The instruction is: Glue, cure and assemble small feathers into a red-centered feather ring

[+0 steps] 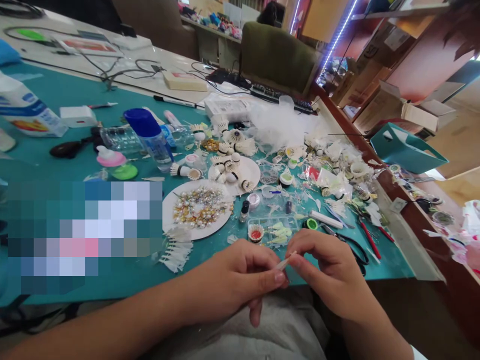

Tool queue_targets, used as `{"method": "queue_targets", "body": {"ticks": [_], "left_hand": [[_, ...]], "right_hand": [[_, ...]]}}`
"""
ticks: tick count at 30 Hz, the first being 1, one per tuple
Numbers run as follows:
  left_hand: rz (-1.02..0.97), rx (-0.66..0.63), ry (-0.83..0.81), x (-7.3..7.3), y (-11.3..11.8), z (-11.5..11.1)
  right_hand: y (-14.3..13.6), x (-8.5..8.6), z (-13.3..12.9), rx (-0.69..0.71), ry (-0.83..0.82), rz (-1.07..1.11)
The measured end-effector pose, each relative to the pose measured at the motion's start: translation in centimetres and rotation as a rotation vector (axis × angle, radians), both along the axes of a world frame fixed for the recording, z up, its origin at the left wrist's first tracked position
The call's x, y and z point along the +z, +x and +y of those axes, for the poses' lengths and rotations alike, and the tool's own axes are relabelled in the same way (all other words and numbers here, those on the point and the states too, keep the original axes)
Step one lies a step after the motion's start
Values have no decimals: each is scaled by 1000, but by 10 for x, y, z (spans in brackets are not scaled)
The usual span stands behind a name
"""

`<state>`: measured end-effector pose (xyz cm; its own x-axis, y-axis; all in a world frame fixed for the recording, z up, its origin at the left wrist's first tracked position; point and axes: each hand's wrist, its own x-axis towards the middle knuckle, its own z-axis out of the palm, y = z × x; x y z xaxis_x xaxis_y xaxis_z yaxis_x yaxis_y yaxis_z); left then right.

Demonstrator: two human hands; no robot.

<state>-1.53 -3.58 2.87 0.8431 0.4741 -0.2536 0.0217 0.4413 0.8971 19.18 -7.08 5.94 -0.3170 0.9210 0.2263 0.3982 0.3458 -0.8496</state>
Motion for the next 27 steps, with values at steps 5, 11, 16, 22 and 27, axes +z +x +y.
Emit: {"method": "queue_targets", "body": {"ticks": [5,11,16,22,27], "left_hand": [[42,-43,-6,1,-4,0],[144,-124,181,2,-9,0],[176,-102,372,4,-9,2],[230,-141,426,5,-10,0],[217,-167,430,1,-6,-5]], "right_hand": [[30,2,-8,-258,78,-55],[49,-27,-17,-285,-215,-459],[48,-49,-11,-337,-305,-605],[48,-41,-12,-449,-165,-748],[46,-35,-20,-461,14,-863]]}}
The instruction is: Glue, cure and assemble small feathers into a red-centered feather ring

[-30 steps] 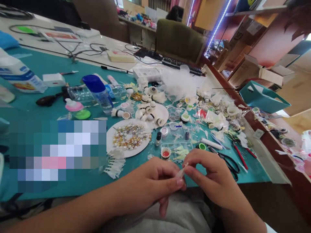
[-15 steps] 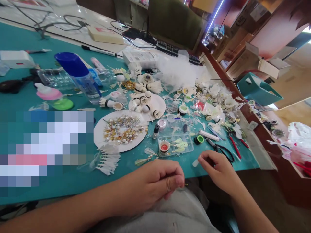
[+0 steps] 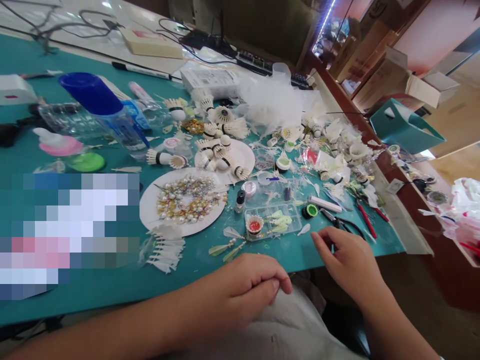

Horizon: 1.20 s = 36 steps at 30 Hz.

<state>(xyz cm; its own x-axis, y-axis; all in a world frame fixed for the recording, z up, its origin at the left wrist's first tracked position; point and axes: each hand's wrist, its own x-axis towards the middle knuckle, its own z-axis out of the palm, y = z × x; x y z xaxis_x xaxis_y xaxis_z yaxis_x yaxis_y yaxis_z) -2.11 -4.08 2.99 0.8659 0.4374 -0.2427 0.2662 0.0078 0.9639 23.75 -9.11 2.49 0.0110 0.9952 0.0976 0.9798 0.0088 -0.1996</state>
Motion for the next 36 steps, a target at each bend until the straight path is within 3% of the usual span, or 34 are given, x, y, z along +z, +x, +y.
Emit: {"method": "queue_targets", "body": {"ticks": [3,8,12,15,23,29,36], "left_hand": [[3,11,-8,-2,2,-1],[-13,-26,64,-2,6,-4],[-25,-108,132,-5,10,-6],[-13,-121,147,-7,11,-5],[-11,-27,100,-9,5,5],[-65,171,153,-14,1,8],[-181,312,209,-17,6,4]], "right_hand": [[-1,4,-3,105,-26,-17],[-22,21,-19,500,-95,240],[-37,25,-26,625,-110,306],[-35,20,-24,600,-133,410],[-23,7,-15,324,-224,845],[-20,2,-13,219,-151,909],[-26,1,-13,282,-149,828]]}}
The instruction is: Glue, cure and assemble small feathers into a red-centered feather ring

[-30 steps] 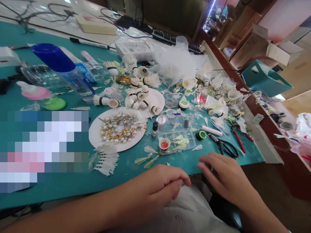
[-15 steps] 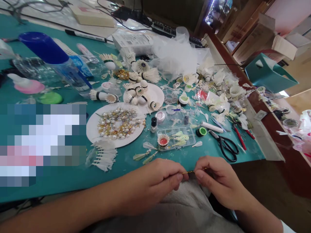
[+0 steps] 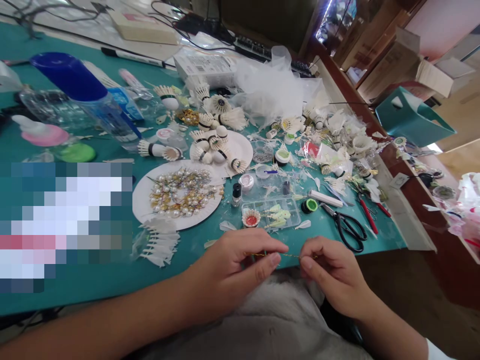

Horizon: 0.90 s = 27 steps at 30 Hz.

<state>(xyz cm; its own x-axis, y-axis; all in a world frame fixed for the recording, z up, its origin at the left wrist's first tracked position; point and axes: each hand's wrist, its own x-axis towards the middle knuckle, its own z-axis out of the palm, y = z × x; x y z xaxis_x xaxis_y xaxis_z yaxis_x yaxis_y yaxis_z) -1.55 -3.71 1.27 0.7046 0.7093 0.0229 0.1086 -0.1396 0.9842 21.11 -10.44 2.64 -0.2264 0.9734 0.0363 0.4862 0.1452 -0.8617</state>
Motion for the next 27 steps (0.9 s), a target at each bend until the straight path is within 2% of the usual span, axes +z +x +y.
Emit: {"method": "queue_targets", "body": {"ticks": [2,4,7,9,12,14,18,22,27], "left_hand": [[-10,3,31,0,0,0],[10,23,65,2,-1,0],[21,44,118,3,-4,-1],[-2,52,167,2,-7,-1],[-82,87,293,-1,-9,0],[-154,119,405,-3,-10,2],[-210,136,519,-3,-13,5],[-215,160,542,-1,-15,7],[-182,224,500,0,-17,11]], "right_hand": [[10,2,5,1,54,-84],[32,3,13,-74,139,-255],[83,-2,28,-290,209,-774],[118,-10,34,-340,123,-1113],[153,-23,33,-319,36,-1169],[162,-27,29,-300,20,-1163],[155,-22,20,-259,-40,-1129],[145,-12,17,-183,-223,-1070],[141,-3,22,-166,-253,-1049]]}}
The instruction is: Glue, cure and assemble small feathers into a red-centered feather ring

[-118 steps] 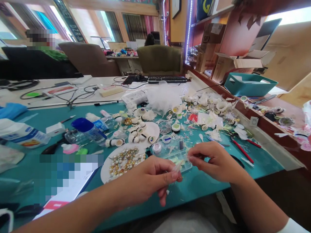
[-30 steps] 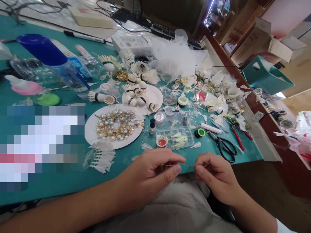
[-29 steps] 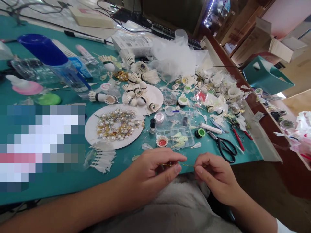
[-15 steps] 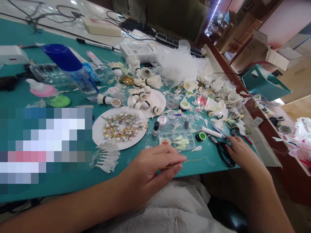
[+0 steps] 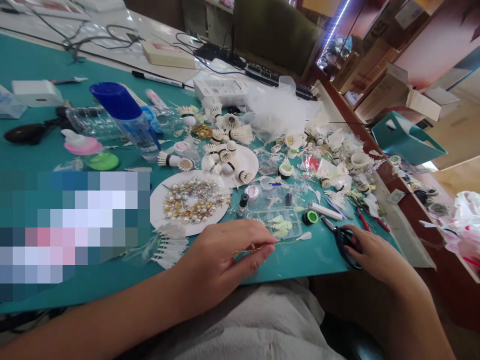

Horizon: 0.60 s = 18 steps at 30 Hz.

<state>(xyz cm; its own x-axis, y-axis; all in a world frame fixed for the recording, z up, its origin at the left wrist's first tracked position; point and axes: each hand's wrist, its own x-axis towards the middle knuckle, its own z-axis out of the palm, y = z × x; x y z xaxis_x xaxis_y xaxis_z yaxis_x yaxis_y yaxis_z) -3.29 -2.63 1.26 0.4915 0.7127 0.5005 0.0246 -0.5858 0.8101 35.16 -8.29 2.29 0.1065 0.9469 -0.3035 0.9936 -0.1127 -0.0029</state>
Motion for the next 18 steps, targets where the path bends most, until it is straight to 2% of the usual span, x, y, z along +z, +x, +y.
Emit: {"method": "queue_targets", "body": {"ticks": [4,9,14,18], "left_hand": [[40,50,-122,2,-2,3],[-51,21,-324,3,-2,5],[-143,0,-419,4,1,3],[-184,-5,-415,5,1,2]], "right_hand": [[-3,5,0,-18,-59,28],[-2,10,-3,-31,-36,16],[0,24,-10,33,126,4],[-21,36,-22,156,282,117]]}}
